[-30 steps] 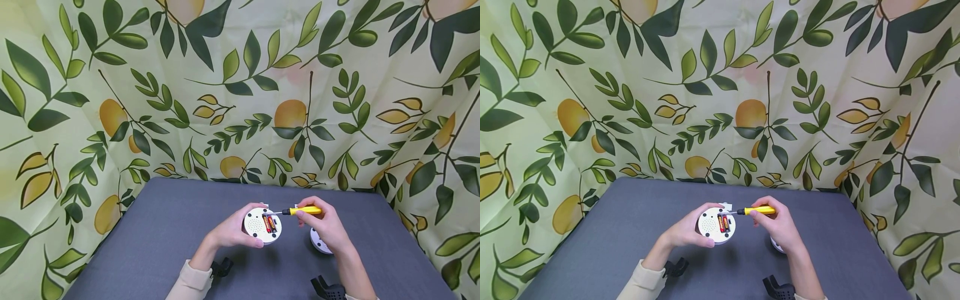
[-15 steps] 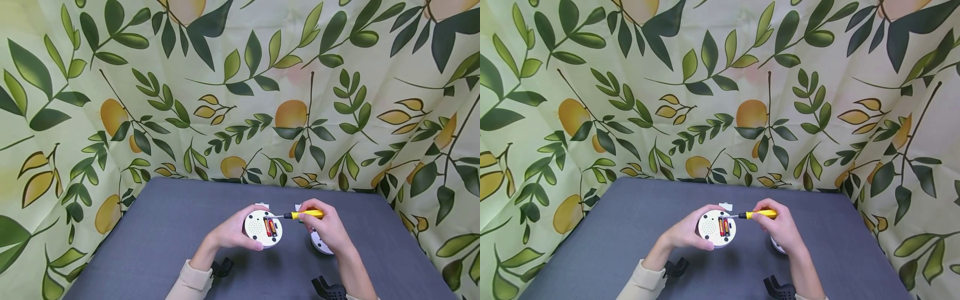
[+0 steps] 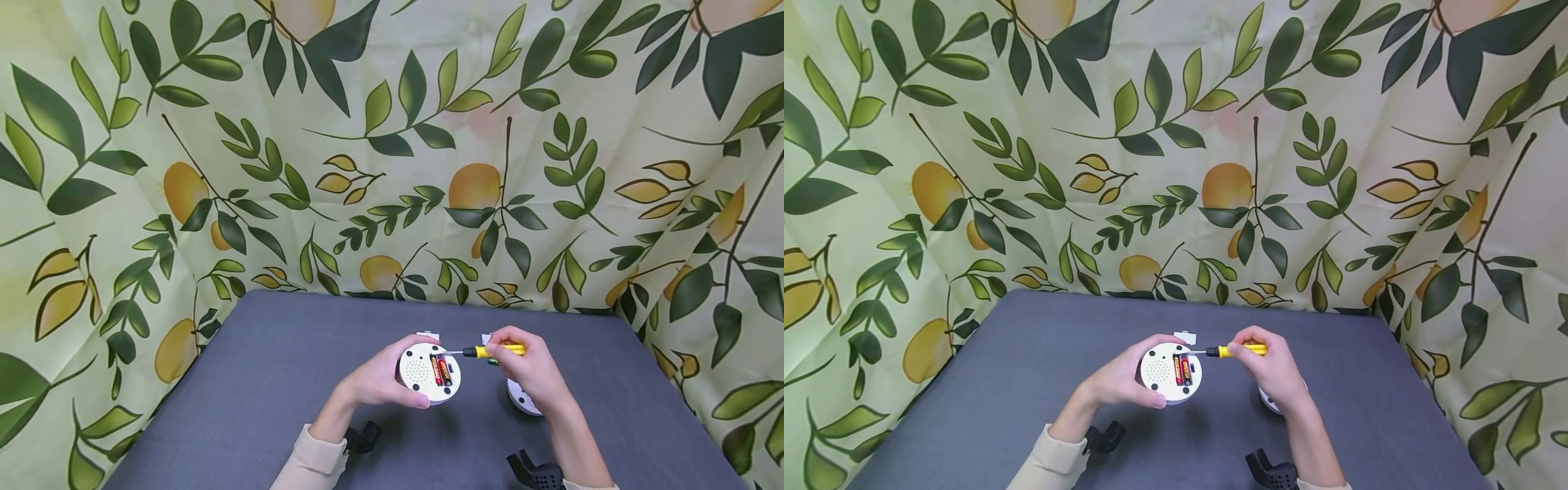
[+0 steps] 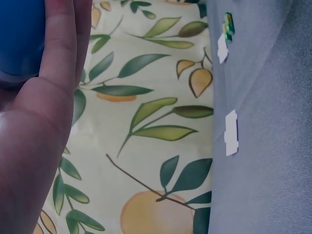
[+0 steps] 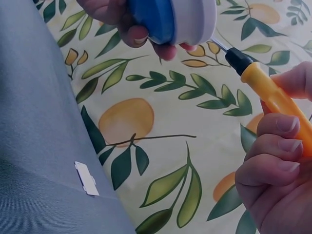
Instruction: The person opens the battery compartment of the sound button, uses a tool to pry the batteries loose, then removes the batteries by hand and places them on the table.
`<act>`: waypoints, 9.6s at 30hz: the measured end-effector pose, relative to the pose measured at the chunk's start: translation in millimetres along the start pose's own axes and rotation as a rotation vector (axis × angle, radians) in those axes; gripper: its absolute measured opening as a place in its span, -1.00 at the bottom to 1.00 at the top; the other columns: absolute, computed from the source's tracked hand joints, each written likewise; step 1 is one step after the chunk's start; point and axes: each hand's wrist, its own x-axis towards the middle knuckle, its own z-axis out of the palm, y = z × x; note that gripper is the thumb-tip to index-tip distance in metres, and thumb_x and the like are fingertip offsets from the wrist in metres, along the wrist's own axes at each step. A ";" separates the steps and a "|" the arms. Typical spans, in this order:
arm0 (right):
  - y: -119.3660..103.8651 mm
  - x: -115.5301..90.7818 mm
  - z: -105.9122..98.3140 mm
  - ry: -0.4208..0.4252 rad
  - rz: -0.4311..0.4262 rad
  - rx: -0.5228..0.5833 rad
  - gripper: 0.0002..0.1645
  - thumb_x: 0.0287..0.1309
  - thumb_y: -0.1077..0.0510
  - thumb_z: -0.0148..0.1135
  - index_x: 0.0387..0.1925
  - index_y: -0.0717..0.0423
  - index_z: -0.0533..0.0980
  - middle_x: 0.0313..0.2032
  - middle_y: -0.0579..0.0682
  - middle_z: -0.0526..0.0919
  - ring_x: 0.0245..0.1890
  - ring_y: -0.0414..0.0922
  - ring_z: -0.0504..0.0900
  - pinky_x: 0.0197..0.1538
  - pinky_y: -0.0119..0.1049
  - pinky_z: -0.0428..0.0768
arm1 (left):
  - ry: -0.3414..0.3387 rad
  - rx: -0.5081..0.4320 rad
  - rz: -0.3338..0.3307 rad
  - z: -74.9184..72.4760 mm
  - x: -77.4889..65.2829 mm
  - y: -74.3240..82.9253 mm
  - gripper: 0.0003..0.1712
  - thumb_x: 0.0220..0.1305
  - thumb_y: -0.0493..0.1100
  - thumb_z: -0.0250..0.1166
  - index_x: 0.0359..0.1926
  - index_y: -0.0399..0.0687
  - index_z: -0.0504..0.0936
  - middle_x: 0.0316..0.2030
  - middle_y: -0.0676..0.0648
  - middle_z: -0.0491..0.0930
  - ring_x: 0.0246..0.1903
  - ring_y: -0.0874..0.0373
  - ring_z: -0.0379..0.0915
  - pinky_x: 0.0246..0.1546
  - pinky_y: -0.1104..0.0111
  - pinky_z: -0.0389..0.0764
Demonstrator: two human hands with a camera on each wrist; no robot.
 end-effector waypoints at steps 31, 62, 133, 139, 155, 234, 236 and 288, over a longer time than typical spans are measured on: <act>4.1 0.2 -2.3 -0.016 -0.089 0.051 -0.94 0.32 0.38 0.16 -0.26 0.25 0.56 -0.46 0.14 0.51 -0.60 0.02 0.52 -0.42 -0.25 0.56 | -0.021 -0.023 -0.006 -0.8 -1.1 2.1 -0.10 0.01 -0.24 0.50 0.40 -0.03 0.33 0.12 -0.08 0.48 0.01 0.13 0.53 0.01 0.26 0.62; 6.4 1.6 3.4 -0.026 -0.078 0.293 -0.93 0.40 0.34 0.13 -0.17 0.32 0.50 -0.53 -0.01 0.46 -0.57 -0.11 0.45 -0.47 -0.27 0.57 | 0.017 -0.062 0.034 -2.8 -4.8 0.6 -0.01 0.01 -0.29 0.49 0.45 -0.19 0.21 0.14 -0.15 0.48 -0.01 0.10 0.57 -0.01 0.25 0.64; 110.5 -46.4 -132.3 0.440 0.500 -0.337 -0.43 0.44 -0.02 0.14 0.19 0.38 0.42 -0.42 0.01 0.63 -0.53 -0.12 0.57 -0.49 -0.26 0.58 | 0.164 0.024 0.018 -7.7 -3.1 0.2 0.02 -0.03 -0.22 0.55 0.44 -0.19 0.24 0.11 -0.13 0.49 0.02 0.05 0.49 -0.01 0.33 0.58; 113.8 -49.3 -133.9 0.367 0.478 -0.497 -0.47 0.35 0.02 0.22 0.06 0.45 0.49 -0.47 0.01 0.65 -0.57 -0.14 0.57 -0.51 -0.25 0.56 | 0.162 0.009 0.026 -7.8 -4.2 1.7 0.02 -0.02 -0.21 0.56 0.45 -0.17 0.24 0.11 -0.16 0.49 0.01 0.04 0.50 -0.01 0.32 0.59; 116.7 -49.1 -134.6 0.156 0.399 -0.801 -0.63 0.18 0.02 0.38 -0.31 0.30 0.58 -0.42 0.10 0.64 -0.37 0.09 0.59 -0.35 -0.05 0.45 | 0.182 -0.013 0.035 -11.4 -6.0 3.2 0.01 -0.01 -0.20 0.57 0.44 -0.14 0.24 0.12 -0.19 0.48 -0.01 0.04 0.52 -0.03 0.32 0.60; -42.1 28.4 66.8 -0.110 -0.447 -0.225 -0.67 0.10 0.14 0.55 -0.06 0.02 0.70 -0.11 -0.15 0.68 -0.13 -0.20 0.62 -0.01 -0.24 0.63 | 0.275 -0.009 0.015 -40.7 -27.7 4.5 -0.01 0.06 -0.29 0.52 0.45 -0.24 0.20 0.21 -0.28 0.38 -0.04 0.03 0.53 -0.08 0.34 0.63; -42.9 29.8 69.5 -0.127 -0.444 -0.224 -0.67 0.09 0.15 0.55 -0.07 0.04 0.71 -0.11 -0.12 0.68 -0.12 -0.20 0.62 -0.01 -0.24 0.62 | 0.270 -0.014 0.016 -40.2 -27.6 3.9 -0.02 0.06 -0.29 0.52 0.45 -0.23 0.20 0.21 -0.27 0.38 -0.03 0.02 0.54 -0.08 0.33 0.64; -39.4 29.3 85.3 0.171 -0.462 -0.314 -0.85 0.07 0.42 0.35 -0.29 0.21 0.70 -0.39 -0.05 0.68 -0.47 -0.25 0.57 -0.36 -0.33 0.64 | 0.338 0.042 -0.011 -37.0 -24.8 -0.3 0.01 0.03 -0.31 0.55 0.44 -0.28 0.19 0.14 -0.28 0.45 -0.04 -0.03 0.52 -0.09 0.34 0.62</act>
